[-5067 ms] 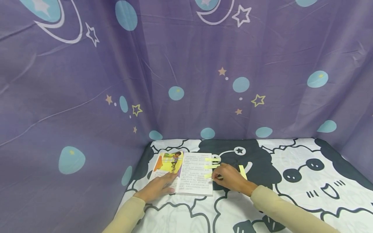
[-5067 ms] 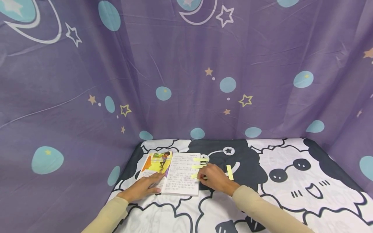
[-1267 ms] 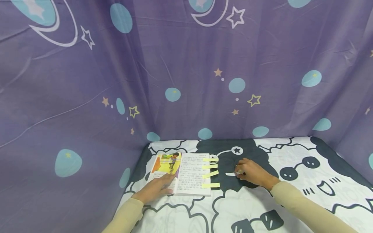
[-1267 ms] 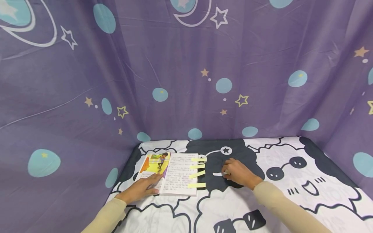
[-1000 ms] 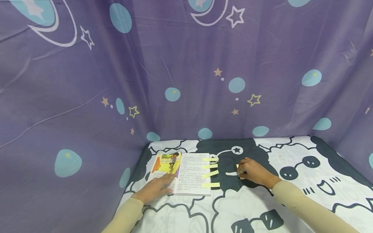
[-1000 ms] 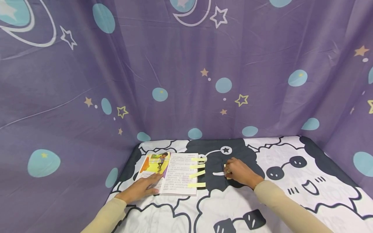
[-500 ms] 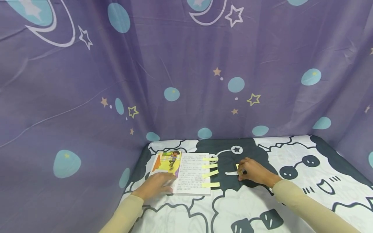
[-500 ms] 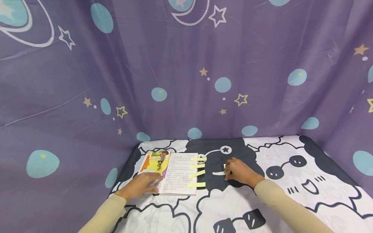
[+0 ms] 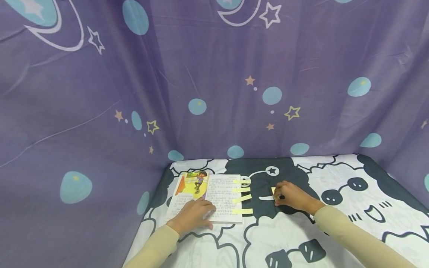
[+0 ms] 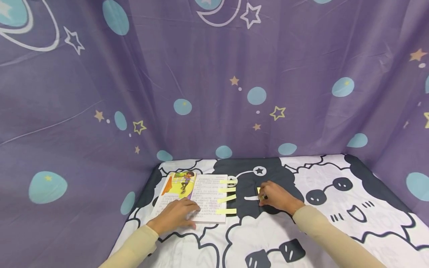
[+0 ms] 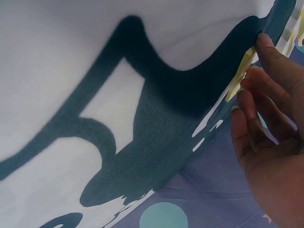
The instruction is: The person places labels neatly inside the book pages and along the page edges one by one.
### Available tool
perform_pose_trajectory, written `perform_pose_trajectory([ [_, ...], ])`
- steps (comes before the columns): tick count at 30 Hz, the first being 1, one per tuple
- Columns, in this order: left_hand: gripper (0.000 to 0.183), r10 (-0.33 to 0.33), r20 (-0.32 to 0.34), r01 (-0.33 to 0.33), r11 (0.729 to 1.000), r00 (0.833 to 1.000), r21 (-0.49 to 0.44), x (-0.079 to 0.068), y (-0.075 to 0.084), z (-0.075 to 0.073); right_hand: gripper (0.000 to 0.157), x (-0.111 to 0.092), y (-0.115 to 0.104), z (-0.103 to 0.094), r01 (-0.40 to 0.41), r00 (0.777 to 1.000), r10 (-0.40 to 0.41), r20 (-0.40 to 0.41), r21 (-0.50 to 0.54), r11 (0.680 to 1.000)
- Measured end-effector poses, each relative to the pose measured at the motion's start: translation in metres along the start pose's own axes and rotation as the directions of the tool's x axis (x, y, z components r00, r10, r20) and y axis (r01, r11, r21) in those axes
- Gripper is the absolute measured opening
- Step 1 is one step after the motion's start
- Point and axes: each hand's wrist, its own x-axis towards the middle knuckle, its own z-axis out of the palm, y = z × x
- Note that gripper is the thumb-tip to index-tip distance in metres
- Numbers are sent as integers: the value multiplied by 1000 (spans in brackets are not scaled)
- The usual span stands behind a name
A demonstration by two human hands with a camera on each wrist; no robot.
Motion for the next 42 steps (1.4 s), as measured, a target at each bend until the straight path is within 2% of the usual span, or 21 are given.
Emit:
perform_pose_trajectory([
  [3,49,-36,23,36,999,999,10,2,2,-1,18,0,-1,-1,-10,1000,10,13,21,1000],
  [6,47,-39,16,39,999,999,-5,3,2,-3,17,0,-2,-2,-12,1000,12,14,37,999],
  [12,41,-4,16,5,998,1000,-56,4,0,-8,16,0,-3,-2,-6,1000,6,-8,52,999],
  [18,28,25,31,-22,995,999,-100,2,-3,-13,16,0,-2,-1,-25,1000,24,8,57,998],
  [22,20,30,-5,-30,996,1000,-84,-3,-3,-13,16,-1,-2,-1,-12,1000,12,-6,58,998],
  [25,11,27,-81,-30,999,996,-31,-6,-1,-9,17,-3,-3,1,-3,1000,4,-20,62,998],
  [27,8,30,-150,-27,999,988,24,-8,0,-5,17,-3,-2,1,-8,1000,9,-20,71,997],
  [29,13,52,-225,-32,995,973,93,-8,0,0,17,-4,-2,2,-19,1000,21,-13,78,997],
  [33,15,151,-338,-71,969,929,235,-7,1,6,16,-4,0,2,-41,999,41,5,81,996],
  [36,6,240,-350,-132,943,905,305,-5,1,7,17,-4,0,3,-45,999,44,11,75,996],
  [38,7,295,-339,-177,924,893,338,-4,1,7,17,-4,0,3,-45,999,45,14,73,996],
  [40,12,329,-311,-205,905,892,372,-3,2,7,16,-4,1,3,-48,999,47,21,71,996],
  [42,15,345,-276,-214,886,897,412,-3,3,6,15,-4,0,2,-50,998,48,27,72,996],
])
